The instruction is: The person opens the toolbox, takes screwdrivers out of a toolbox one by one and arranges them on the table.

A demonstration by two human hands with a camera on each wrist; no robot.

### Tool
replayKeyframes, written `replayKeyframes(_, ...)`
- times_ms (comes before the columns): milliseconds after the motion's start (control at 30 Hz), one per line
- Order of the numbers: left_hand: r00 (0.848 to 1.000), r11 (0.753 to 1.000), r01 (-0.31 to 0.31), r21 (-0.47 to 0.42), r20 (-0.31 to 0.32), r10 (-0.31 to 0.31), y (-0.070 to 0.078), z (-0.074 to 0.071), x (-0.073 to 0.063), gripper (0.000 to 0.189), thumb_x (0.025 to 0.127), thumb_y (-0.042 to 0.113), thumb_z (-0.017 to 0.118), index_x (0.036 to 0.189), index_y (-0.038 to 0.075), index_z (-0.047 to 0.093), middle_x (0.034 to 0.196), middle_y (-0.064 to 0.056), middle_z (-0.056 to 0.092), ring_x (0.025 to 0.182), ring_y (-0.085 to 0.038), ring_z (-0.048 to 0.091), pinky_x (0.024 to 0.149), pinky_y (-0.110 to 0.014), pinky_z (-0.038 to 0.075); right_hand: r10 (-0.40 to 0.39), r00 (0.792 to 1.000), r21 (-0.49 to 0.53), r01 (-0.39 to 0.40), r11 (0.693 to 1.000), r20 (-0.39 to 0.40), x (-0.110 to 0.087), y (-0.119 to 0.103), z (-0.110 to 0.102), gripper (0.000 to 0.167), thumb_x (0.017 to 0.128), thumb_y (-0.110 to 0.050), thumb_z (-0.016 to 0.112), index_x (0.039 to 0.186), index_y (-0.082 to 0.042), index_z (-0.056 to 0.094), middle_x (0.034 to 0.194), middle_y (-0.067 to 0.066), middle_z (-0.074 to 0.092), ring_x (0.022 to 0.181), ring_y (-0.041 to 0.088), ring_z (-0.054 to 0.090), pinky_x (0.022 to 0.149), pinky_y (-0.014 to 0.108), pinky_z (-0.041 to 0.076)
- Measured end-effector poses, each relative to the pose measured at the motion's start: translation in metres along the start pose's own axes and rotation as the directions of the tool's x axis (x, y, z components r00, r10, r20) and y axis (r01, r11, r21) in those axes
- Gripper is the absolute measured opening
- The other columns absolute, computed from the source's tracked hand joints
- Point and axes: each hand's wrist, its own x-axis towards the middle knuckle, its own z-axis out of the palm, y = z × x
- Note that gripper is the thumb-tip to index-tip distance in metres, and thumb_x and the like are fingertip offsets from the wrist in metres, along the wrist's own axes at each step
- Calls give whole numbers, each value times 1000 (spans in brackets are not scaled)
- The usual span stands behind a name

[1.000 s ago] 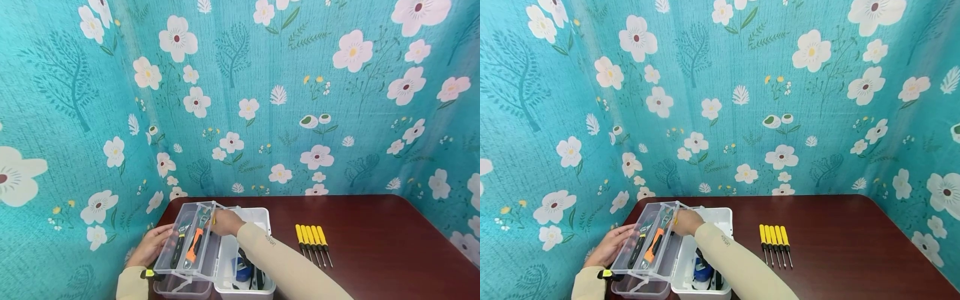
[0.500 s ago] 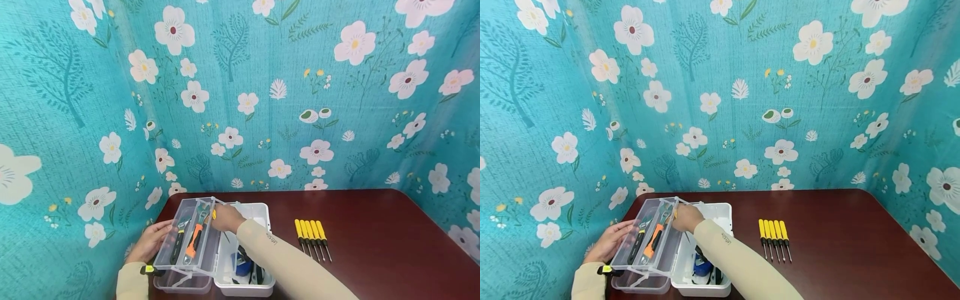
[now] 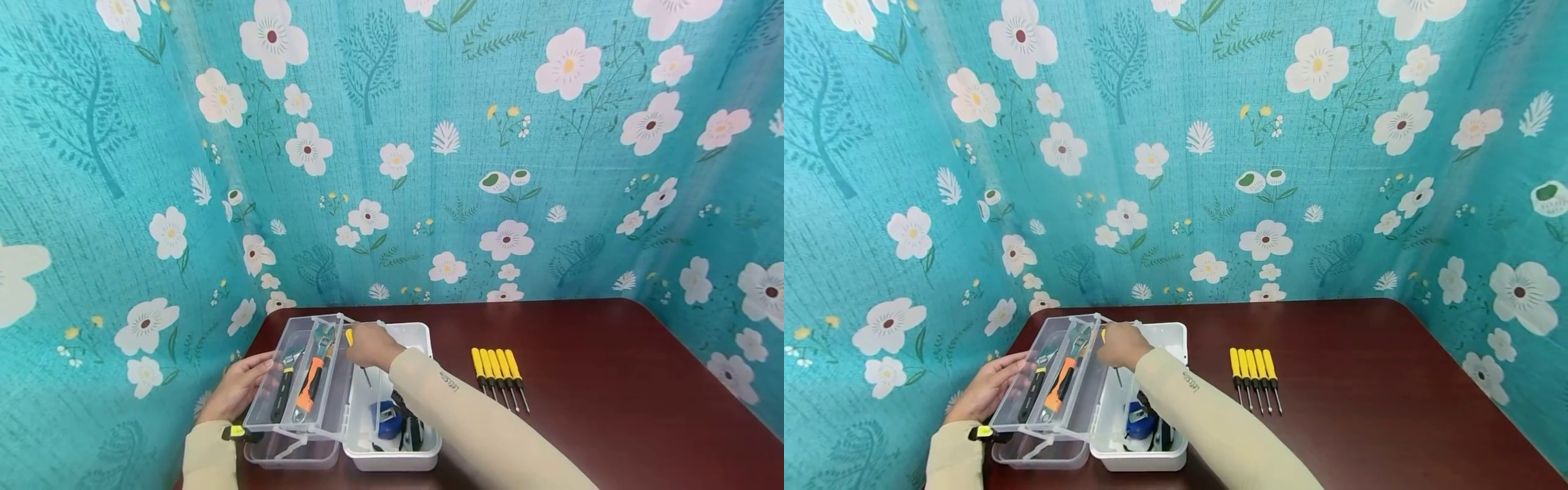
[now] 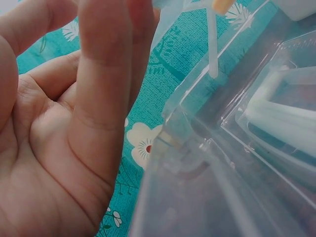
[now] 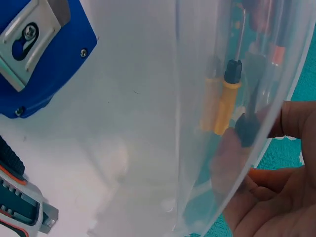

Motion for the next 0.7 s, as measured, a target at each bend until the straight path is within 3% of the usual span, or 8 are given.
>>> replayKeyframes(233,1000,1000,15,-7,-6,-15,0,-1,2,62,95,28,65,142,-6,42,108,-11,67,85,-25,65,74,-36,55,-10,999,51,12,999,-37,-3,1,-4,36,80,-15,73,112,-1,63,74,-2,57,63,13,55,56,27,48)
replayKeyframes(367,1000,1000,12,2,0,-12,-1,-1,1,62,96,28,64,143,-6,42,110,-12,66,87,-26,65,76,-36,55,5,999,150,3,989,-49,-4,4,-5,42,80,-12,74,117,1,61,81,2,60,66,12,58,56,26,50)
replayKeyframes(533,1000,1000,19,-1,6,-19,0,-1,0,62,96,28,64,143,-6,41,108,-10,67,86,-25,65,75,-35,54,50,998,327,-39,944,-24,-5,10,-5,57,82,-9,73,134,2,52,96,9,64,72,13,63,57,28,54)
replayKeyframes(700,1000,1000,29,-1,0,-29,3,1,0,62,96,27,63,143,-7,41,107,-10,67,86,-25,65,75,-35,54,71,997,445,-54,894,-22,-5,12,-7,59,87,-9,67,140,2,44,104,14,62,81,17,65,58,29,56)
